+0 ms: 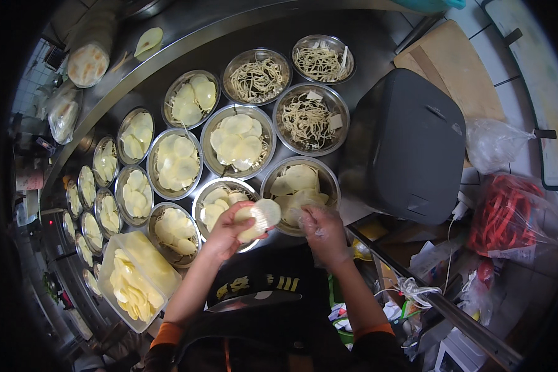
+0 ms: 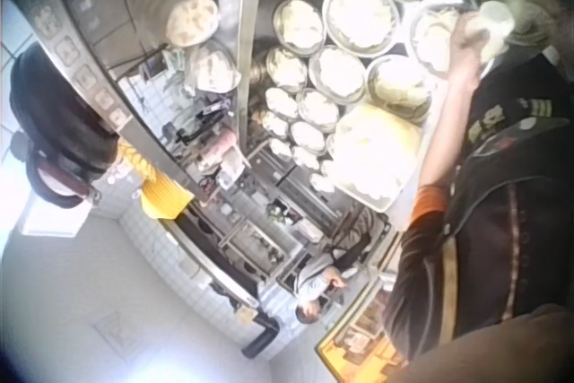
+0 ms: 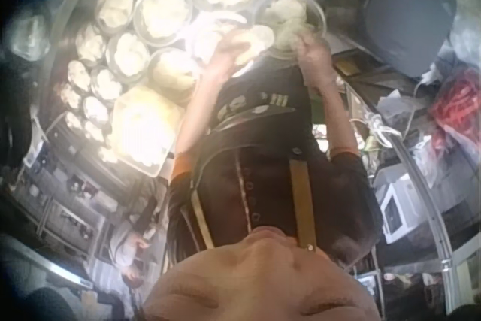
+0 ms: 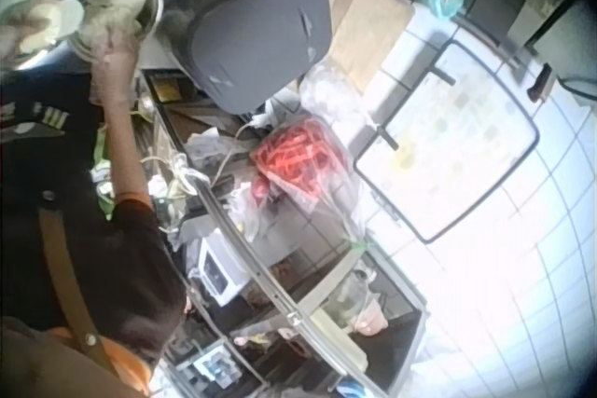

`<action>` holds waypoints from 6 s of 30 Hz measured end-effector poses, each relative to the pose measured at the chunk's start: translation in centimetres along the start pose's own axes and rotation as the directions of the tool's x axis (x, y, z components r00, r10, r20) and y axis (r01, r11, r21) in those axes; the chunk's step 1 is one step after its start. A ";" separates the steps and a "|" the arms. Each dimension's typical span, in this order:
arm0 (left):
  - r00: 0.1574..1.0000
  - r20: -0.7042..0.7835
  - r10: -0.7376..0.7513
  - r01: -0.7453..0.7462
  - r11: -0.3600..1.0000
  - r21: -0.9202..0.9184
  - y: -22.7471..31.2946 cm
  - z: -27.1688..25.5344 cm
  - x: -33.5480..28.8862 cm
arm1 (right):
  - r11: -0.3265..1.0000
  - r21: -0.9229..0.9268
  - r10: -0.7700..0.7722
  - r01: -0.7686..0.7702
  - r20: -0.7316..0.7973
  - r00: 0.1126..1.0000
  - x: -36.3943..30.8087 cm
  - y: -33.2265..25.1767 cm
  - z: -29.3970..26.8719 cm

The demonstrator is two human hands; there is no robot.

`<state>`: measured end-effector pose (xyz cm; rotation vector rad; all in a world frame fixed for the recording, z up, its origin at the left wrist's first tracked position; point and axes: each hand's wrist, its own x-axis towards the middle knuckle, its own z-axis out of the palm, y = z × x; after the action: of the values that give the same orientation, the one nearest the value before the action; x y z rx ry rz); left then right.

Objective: The person places thin yellow slices into multiple metal bowls containing noodles, then adds green leafy vegetables to each bowl. The person handles the ingredients by hand and arranges them across the bowls on a stainless steel counter.

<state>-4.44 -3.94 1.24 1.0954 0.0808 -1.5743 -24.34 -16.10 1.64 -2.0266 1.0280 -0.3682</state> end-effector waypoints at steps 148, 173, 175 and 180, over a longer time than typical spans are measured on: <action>0.936 -0.290 0.199 -0.231 0.970 -0.080 9.5 4.2 15.3 | 0.997 0.076 0.014 0.025 -0.473 0.881 21.4 3.9 4.1; 0.988 0.133 0.079 -0.151 0.689 0.709 8.1 9.6 22.3 | 0.771 0.597 0.451 -0.221 -0.266 0.852 6.2 0.0 3.6; 0.987 0.141 0.077 -0.158 0.614 0.774 8.9 10.1 22.7 | 0.875 0.463 0.325 -0.140 -0.350 0.878 5.5 -0.5 2.9; 0.957 0.237 -0.167 0.137 0.981 0.140 11.4 6.8 19.9 | 0.783 0.587 0.417 -0.206 -0.250 0.874 5.1 -1.0 2.2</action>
<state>2.65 -26.45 -2.66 0.9964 -0.1038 -1.8648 -19.35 -18.51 0.51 -1.2593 1.2933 -0.7847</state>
